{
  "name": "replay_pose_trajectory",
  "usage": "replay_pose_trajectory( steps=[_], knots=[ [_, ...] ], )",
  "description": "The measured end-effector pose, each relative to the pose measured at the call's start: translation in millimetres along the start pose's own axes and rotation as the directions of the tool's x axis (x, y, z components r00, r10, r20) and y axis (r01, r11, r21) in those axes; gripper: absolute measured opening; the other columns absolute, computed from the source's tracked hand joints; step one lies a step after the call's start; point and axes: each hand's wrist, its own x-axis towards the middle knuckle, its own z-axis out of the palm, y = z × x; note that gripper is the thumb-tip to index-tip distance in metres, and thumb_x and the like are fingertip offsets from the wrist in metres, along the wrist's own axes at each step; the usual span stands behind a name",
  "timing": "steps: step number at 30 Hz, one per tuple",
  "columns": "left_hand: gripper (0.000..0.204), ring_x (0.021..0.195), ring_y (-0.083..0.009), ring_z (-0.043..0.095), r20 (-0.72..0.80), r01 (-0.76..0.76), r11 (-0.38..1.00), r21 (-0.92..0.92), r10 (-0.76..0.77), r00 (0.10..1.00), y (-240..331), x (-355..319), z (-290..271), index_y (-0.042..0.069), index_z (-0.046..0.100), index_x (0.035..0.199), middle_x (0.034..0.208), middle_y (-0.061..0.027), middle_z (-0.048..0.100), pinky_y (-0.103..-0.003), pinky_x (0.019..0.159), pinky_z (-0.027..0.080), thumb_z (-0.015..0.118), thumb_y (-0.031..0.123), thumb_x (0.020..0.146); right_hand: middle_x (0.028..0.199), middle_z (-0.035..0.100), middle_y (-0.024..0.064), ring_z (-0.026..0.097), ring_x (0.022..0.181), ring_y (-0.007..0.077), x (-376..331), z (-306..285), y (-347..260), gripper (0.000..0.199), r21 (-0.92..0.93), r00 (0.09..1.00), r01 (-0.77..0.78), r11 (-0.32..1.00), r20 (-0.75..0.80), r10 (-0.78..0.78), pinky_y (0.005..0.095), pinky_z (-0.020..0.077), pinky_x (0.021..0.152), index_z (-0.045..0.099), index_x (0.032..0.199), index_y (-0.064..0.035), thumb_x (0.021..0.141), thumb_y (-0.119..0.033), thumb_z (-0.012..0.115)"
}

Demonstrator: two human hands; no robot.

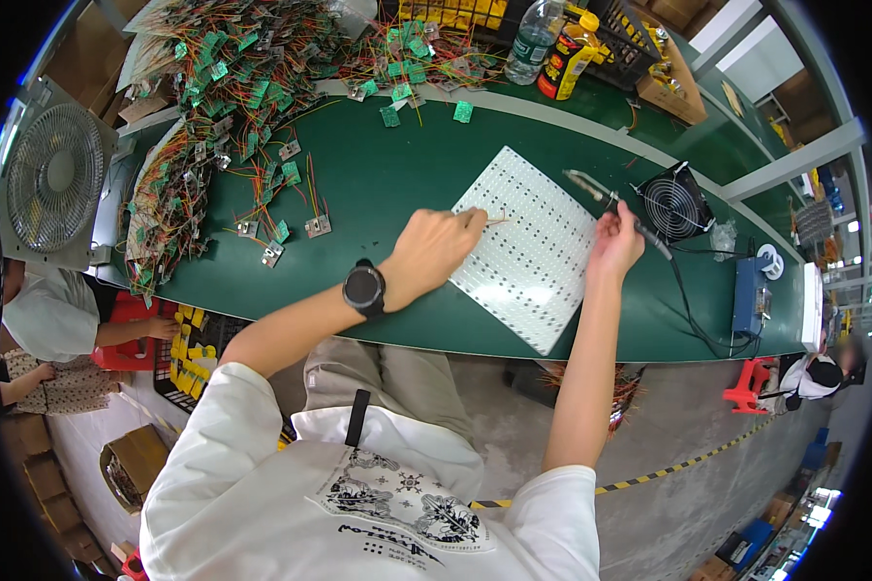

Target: Soldering wires onto circuit board panels in a factory setting.

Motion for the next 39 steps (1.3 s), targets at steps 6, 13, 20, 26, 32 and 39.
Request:
replay_pose_trajectory(
  steps=[6, 13, 20, 26, 32, 39],
  knots=[
    [0.009, 0.063, -0.0292, 0.064, -0.066, -0.124, 0.992, -0.011, 0.123, 0.990, -26.9, 49.8, 22.4, 0.001, 0.054, 0.087, 0.077, -0.0134, 0.065, -0.038, 0.052, 0.049, 0.053, 0.005, 0.079, 0.078, 0.058, 0.0015, 0.054, 0.068, 0.0082, -95.3, -15.9, -15.7, 0.011, 0.094, 0.995, -0.026, 0.995, -0.089, 0.034, 0.0201, 0.0402, 0.054, 0.059, 0.090, -0.0040, 0.086, -0.012, 0.065],
    [0.015, 0.063, -0.0319, 0.063, -0.011, -0.236, 0.935, -0.264, 0.242, 0.970, -6.8, 84.3, 45.6, 0.006, 0.062, 0.094, 0.068, -0.0148, 0.064, -0.043, 0.058, 0.049, 0.054, 0.017, 0.088, 0.084, 0.061, 0.0046, 0.051, 0.067, 0.0078, -137.5, -30.9, -44.7, 0.013, 0.182, 0.997, 0.051, 0.982, 0.052, -0.061, 0.0209, 0.0376, 0.054, 0.058, 0.097, -0.0029, 0.091, -0.015, 0.058],
    [0.009, 0.058, -0.0298, 0.063, -0.182, -0.129, 0.951, -0.280, 0.080, 0.980, 40.1, 48.9, 62.9, 0.004, 0.053, 0.089, 0.067, -0.0117, 0.062, -0.040, 0.050, 0.049, 0.055, 0.007, 0.081, 0.080, 0.057, 0.0044, 0.048, 0.065, 0.0089, -68.4, 10.0, -58.5, 0.014, 0.168, 0.952, 0.154, 0.974, 0.239, -0.192, 0.0217, 0.0362, 0.055, 0.057, 0.094, -0.0012, 0.091, -0.015, 0.058],
    [0.004, 0.056, -0.0307, 0.062, -0.154, 0.085, 0.930, -0.359, -0.148, 0.977, 65.0, 33.8, 59.0, 0.003, 0.055, 0.085, 0.066, -0.0117, 0.061, -0.040, 0.048, 0.048, 0.055, 0.006, 0.082, 0.074, 0.056, 0.0028, 0.048, 0.064, 0.0089, -32.6, 64.9, -25.2, 0.013, 0.182, 0.953, 0.091, 0.979, 0.271, -0.139, 0.0226, 0.0371, 0.056, 0.057, 0.086, -0.0008, 0.089, -0.013, 0.061],
    [0.015, 0.061, -0.0264, 0.067, -0.120, 0.167, 0.754, -0.635, -0.310, 0.943, -0.4, 29.7, 25.3, -0.004, 0.066, 0.087, 0.071, -0.0158, 0.066, -0.034, 0.057, 0.053, 0.058, 0.009, 0.085, 0.077, 0.058, 0.0027, 0.052, 0.066, 0.0084, -14.2, 59.7, 3.1, 0.011, 0.113, 0.960, 0.116, 0.987, 0.242, -0.140, 0.0228, 0.0393, 0.055, 0.058, 0.088, -0.0023, 0.088, -0.012, 0.062],
    [0.017, 0.063, -0.0119, 0.066, 0.167, 0.283, 0.287, -0.915, -0.368, 0.915, -63.5, 29.9, 13.5, -0.007, 0.064, 0.096, 0.077, -0.0114, 0.069, -0.024, 0.059, 0.053, 0.059, 0.009, 0.091, 0.071, 0.059, 0.0023, 0.055, 0.058, 0.0100, 4.4, 49.4, 29.2, 0.009, -0.036, 0.975, 0.129, 0.991, 0.188, -0.120, 0.0216, 0.0392, 0.048, 0.060, 0.087, -0.0038, 0.085, -0.010, 0.066]
  ],
)
